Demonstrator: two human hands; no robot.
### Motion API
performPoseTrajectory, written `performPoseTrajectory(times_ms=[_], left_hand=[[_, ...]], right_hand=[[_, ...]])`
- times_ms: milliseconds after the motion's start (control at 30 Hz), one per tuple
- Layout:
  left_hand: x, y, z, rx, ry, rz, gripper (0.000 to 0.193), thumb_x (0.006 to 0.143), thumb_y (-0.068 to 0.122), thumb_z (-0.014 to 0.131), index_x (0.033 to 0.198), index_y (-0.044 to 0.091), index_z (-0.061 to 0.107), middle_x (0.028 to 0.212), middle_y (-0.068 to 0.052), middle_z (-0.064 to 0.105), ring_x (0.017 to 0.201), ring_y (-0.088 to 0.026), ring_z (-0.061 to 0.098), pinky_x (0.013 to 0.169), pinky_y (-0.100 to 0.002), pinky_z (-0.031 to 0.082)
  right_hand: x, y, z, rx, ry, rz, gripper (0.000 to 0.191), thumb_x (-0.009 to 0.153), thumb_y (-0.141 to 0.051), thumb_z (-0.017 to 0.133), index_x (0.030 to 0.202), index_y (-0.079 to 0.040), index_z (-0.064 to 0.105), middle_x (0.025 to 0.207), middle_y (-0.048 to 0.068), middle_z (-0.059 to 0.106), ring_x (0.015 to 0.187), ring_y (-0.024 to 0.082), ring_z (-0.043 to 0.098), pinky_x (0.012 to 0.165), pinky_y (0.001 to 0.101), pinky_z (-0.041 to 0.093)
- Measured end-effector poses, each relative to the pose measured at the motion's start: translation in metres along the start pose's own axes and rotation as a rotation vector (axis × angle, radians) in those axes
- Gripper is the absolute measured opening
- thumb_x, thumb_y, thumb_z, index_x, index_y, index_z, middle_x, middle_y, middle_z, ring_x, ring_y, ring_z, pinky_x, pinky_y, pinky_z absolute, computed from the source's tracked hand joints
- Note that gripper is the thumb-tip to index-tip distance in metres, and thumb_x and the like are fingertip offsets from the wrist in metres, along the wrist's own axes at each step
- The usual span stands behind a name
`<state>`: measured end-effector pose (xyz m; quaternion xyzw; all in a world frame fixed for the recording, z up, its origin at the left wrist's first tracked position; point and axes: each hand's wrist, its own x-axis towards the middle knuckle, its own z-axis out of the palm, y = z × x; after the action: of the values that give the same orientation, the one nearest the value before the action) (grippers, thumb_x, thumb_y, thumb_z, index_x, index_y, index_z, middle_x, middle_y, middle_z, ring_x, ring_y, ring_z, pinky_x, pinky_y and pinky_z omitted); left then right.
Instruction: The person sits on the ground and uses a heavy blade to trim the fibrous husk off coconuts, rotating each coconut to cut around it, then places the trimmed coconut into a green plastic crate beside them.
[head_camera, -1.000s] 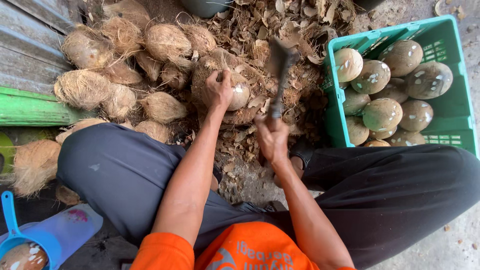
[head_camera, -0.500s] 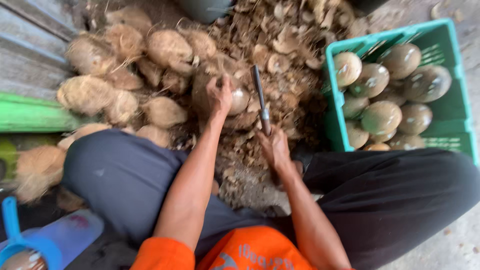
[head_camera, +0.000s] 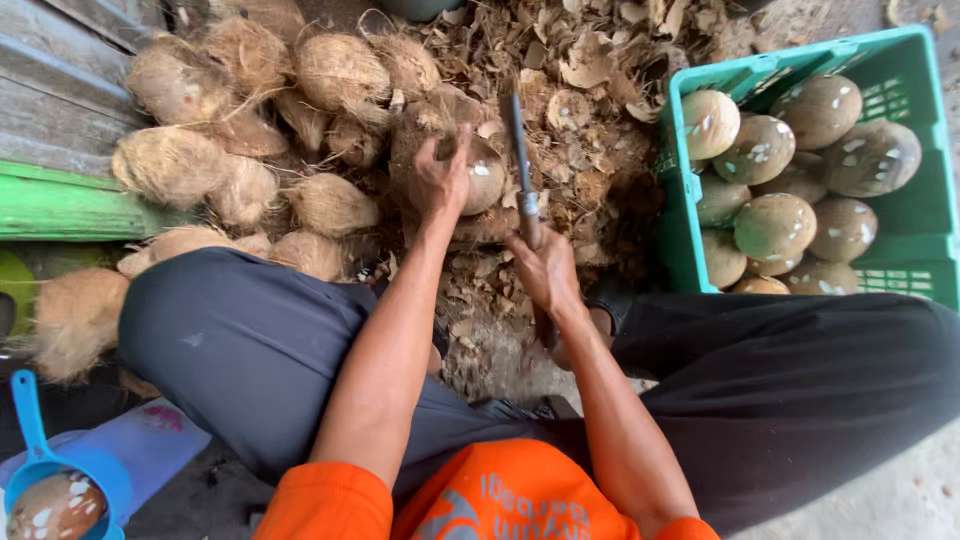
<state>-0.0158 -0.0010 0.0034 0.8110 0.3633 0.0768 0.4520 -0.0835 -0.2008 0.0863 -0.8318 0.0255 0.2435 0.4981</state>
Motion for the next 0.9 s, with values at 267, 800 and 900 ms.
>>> performPoseTrajectory(times_ms=[267, 800, 900], left_hand=[[0.003, -0.001, 0.006, -0.005, -0.032, -0.037, 0.05, 0.093, 0.069, 0.047, 0.091, 0.021, 0.062, 0.071, 0.003, 0.06, 0.056, -0.013, 0.052, 0.047, -0.033, 0.04], [-0.002, -0.009, 0.0, -0.21, 0.105, 0.23, 0.068, 0.099, 0.062, 0.075, 0.122, 0.0, 0.058, 0.118, -0.021, 0.064, 0.105, -0.031, 0.057, 0.083, -0.057, 0.053], [0.0, -0.008, -0.009, -0.062, -0.097, 0.023, 0.08, 0.074, 0.068, 0.074, 0.121, 0.004, 0.066, 0.118, -0.02, 0.073, 0.109, -0.033, 0.069, 0.097, -0.05, 0.055]], right_hand=[[-0.006, -0.013, -0.005, -0.041, 0.002, 0.013, 0.031, 0.098, -0.033, 0.063, 0.076, -0.011, 0.059, 0.061, -0.001, 0.054, 0.048, 0.012, 0.045, 0.043, 0.0349, 0.043], [0.01, 0.022, 0.0, 0.009, 0.02, 0.028, 0.032, 0.098, -0.03, 0.07, 0.079, -0.005, 0.063, 0.058, 0.001, 0.053, 0.05, 0.009, 0.047, 0.044, 0.0325, 0.041], [0.008, 0.017, -0.005, 0.123, -0.1, 0.034, 0.031, 0.101, -0.031, 0.064, 0.083, -0.008, 0.054, 0.056, 0.003, 0.045, 0.045, 0.015, 0.039, 0.039, 0.0358, 0.038]])
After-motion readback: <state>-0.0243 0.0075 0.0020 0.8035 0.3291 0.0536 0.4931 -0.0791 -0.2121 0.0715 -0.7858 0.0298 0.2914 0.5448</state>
